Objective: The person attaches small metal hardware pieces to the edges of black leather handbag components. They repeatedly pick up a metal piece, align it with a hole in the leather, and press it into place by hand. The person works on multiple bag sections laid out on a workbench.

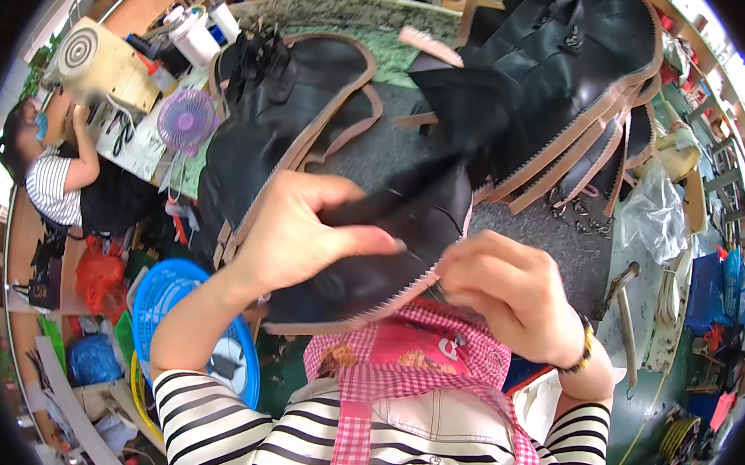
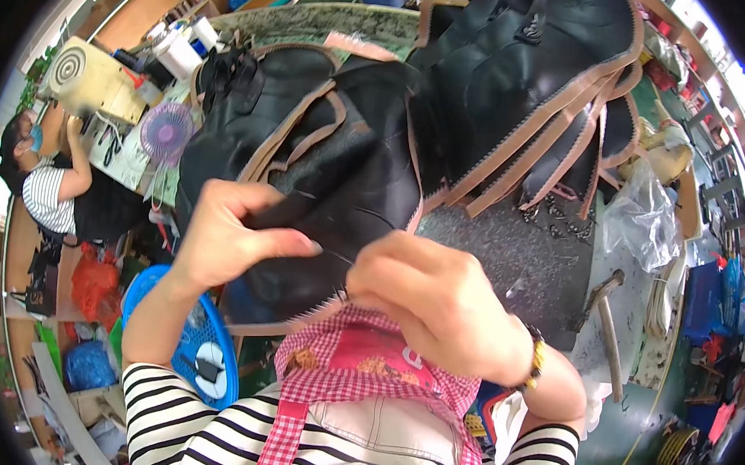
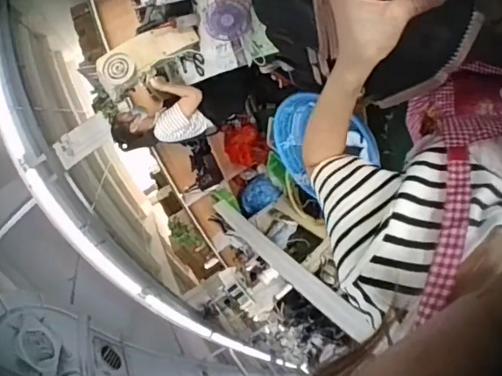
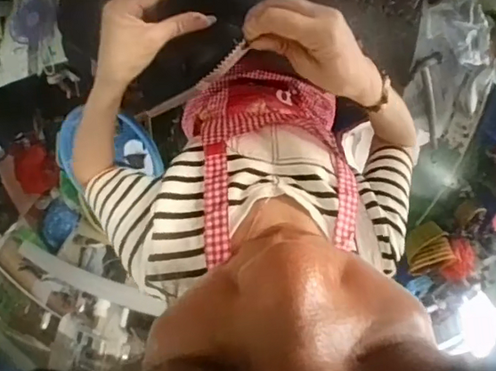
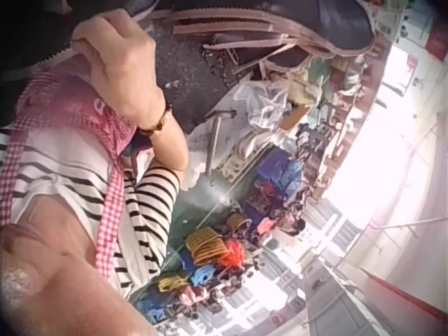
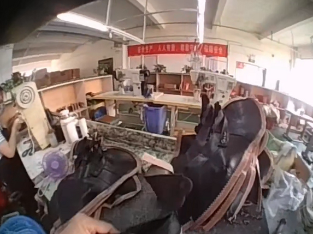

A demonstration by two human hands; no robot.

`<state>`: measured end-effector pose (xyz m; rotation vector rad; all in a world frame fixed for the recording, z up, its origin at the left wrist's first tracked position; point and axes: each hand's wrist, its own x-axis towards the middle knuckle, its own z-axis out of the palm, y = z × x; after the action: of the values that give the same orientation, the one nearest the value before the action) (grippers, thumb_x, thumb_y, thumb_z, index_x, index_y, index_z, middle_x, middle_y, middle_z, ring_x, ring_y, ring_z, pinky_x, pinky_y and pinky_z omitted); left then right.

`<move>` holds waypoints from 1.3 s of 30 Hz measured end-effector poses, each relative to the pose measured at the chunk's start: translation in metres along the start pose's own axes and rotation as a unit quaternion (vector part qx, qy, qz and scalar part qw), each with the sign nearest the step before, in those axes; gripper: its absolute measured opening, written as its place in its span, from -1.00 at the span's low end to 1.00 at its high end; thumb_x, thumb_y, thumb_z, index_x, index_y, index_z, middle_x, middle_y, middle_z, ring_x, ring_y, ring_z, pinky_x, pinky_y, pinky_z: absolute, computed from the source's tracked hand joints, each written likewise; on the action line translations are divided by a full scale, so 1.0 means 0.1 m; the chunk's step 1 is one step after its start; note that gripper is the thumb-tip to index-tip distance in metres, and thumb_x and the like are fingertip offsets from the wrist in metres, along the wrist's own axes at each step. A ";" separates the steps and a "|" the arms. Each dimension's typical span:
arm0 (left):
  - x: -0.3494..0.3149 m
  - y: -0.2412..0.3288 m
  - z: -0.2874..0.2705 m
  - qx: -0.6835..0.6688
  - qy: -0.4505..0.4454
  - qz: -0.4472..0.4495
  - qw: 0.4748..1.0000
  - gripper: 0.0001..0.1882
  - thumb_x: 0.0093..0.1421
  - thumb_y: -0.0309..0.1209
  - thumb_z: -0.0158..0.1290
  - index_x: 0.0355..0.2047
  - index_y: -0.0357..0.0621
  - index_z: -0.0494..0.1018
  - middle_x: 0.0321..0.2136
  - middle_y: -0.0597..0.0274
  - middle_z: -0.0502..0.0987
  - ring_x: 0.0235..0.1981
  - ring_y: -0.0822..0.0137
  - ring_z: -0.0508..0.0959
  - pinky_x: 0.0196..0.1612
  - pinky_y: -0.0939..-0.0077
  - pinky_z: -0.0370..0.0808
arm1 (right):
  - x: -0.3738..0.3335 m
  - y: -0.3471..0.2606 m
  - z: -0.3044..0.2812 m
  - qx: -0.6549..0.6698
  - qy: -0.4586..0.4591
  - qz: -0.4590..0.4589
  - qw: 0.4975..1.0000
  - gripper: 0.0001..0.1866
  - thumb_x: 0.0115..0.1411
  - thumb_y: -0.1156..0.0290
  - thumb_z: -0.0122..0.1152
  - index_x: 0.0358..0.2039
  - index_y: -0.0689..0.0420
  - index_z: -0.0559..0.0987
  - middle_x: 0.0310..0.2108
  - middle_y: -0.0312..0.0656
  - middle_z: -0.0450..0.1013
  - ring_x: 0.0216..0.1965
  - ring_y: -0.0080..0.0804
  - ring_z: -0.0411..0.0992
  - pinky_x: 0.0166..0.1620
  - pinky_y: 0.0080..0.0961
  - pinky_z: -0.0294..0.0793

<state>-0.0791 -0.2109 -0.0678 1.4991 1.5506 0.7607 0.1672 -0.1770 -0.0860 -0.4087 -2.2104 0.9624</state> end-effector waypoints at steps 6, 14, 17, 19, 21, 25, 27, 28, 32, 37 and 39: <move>-0.12 -0.25 0.23 -0.157 -0.090 -0.035 0.983 -0.77 -0.07 -0.52 0.39 -0.40 -0.30 0.59 -0.55 0.41 0.57 -0.46 0.70 0.45 -0.38 0.72 0.42 | -0.13 0.27 0.28 0.061 -0.020 0.111 0.992 -0.88 0.09 0.60 0.24 -0.32 0.19 0.55 -0.43 -0.12 0.47 -0.42 -0.14 0.50 -0.37 -0.40 0.46; -0.16 -0.19 0.29 -0.121 -0.088 -0.023 0.988 -0.78 -0.12 -0.57 0.40 -0.47 -0.33 0.57 -0.56 0.38 0.58 -0.50 0.68 0.47 -0.43 0.72 0.44 | -0.10 0.16 0.23 0.055 -0.022 0.146 0.988 -0.91 0.08 0.58 0.26 -0.36 0.20 0.56 -0.48 -0.12 0.51 -0.44 -0.17 0.53 -0.37 -0.42 0.48; -0.19 -0.18 0.29 -0.084 -0.091 -0.016 0.992 -0.77 -0.11 -0.56 0.40 -0.46 -0.34 0.57 -0.58 0.38 0.57 -0.51 0.69 0.44 -0.43 0.71 0.43 | -0.10 0.15 0.25 0.036 -0.031 0.145 0.988 -0.90 0.07 0.59 0.26 -0.36 0.20 0.57 -0.48 -0.13 0.52 -0.45 -0.17 0.54 -0.39 -0.42 0.49; -0.20 -0.17 0.31 -0.067 -0.093 -0.014 0.993 -0.77 -0.11 -0.55 0.40 -0.46 -0.34 0.58 -0.58 0.38 0.57 -0.51 0.70 0.42 -0.43 0.70 0.42 | -0.09 0.12 0.24 0.014 -0.039 0.149 0.988 -0.90 0.06 0.59 0.26 -0.36 0.20 0.57 -0.47 -0.13 0.52 -0.46 -0.17 0.54 -0.41 -0.42 0.49; -0.21 -0.18 0.34 -0.060 -0.097 -0.013 0.993 -0.77 -0.10 -0.54 0.40 -0.45 -0.33 0.58 -0.58 0.38 0.57 -0.50 0.71 0.41 -0.43 0.70 0.42 | -0.07 0.12 0.23 0.001 -0.050 0.134 0.990 -0.91 0.06 0.59 0.26 -0.37 0.19 0.57 -0.49 -0.13 0.52 -0.48 -0.16 0.54 -0.43 -0.41 0.49; -0.23 -0.19 0.36 -0.049 -0.081 0.008 0.995 -0.77 -0.09 -0.53 0.40 -0.44 -0.33 0.59 -0.57 0.36 0.59 -0.49 0.70 0.43 -0.41 0.70 0.42 | -0.03 0.11 0.25 -0.044 -0.055 0.093 0.993 -0.92 0.05 0.58 0.25 -0.40 0.17 0.56 -0.54 -0.14 0.49 -0.50 -0.13 0.52 -0.45 -0.37 0.49; -0.24 -0.19 0.36 -0.052 -0.071 0.010 0.996 -0.77 -0.09 -0.52 0.40 -0.43 -0.32 0.60 -0.56 0.35 0.60 -0.49 0.70 0.43 -0.40 0.70 0.43 | -0.06 0.11 0.28 -0.054 -0.047 0.096 0.993 -0.92 0.04 0.58 0.24 -0.41 0.16 0.57 -0.56 -0.15 0.47 -0.51 -0.13 0.51 -0.47 -0.36 0.48; -0.24 -0.19 0.38 -0.062 -0.067 0.011 0.996 -0.78 -0.09 -0.52 0.40 -0.43 -0.32 0.60 -0.56 0.34 0.60 -0.49 0.70 0.44 -0.40 0.70 0.43 | -0.08 0.11 0.28 -0.059 -0.044 0.098 0.992 -0.92 0.04 0.59 0.24 -0.42 0.15 0.57 -0.57 -0.16 0.47 -0.51 -0.12 0.51 -0.47 -0.36 0.47; -0.24 -0.23 0.44 -0.062 -0.060 0.030 0.996 -0.78 -0.09 -0.53 0.39 -0.43 -0.34 0.61 -0.55 0.30 0.62 -0.51 0.69 0.46 -0.43 0.68 0.44 | -0.05 0.11 0.22 -0.042 -0.076 0.142 0.986 -0.91 0.02 0.59 0.26 -0.42 0.16 0.56 -0.55 -0.14 0.50 -0.53 -0.20 0.54 -0.49 -0.43 0.48; -0.24 -0.25 0.42 -0.053 -0.041 0.060 0.996 -0.79 -0.07 -0.52 0.39 -0.47 -0.36 0.59 -0.60 0.27 0.60 -0.54 0.70 0.46 -0.50 0.68 0.43 | -0.05 0.11 0.25 0.033 -0.058 0.239 0.969 -0.89 0.03 0.59 0.33 -0.42 0.20 0.55 -0.53 -0.14 0.55 -0.53 -0.38 0.59 -0.47 -0.55 0.50; -0.25 -0.29 0.46 -0.103 -0.023 0.040 0.994 -0.79 -0.06 -0.52 0.39 -0.50 -0.37 0.57 -0.62 0.26 0.58 -0.55 0.71 0.45 -0.52 0.69 0.41 | -0.08 0.12 0.30 0.052 0.015 0.273 0.961 -0.87 0.03 0.60 0.35 -0.41 0.22 0.55 -0.52 -0.16 0.56 -0.51 -0.43 0.59 -0.45 -0.57 0.51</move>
<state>-0.0546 -0.2442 -0.1109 1.4214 1.3407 0.8966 0.1526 -0.1888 -0.1134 -1.0091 -2.0424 1.3371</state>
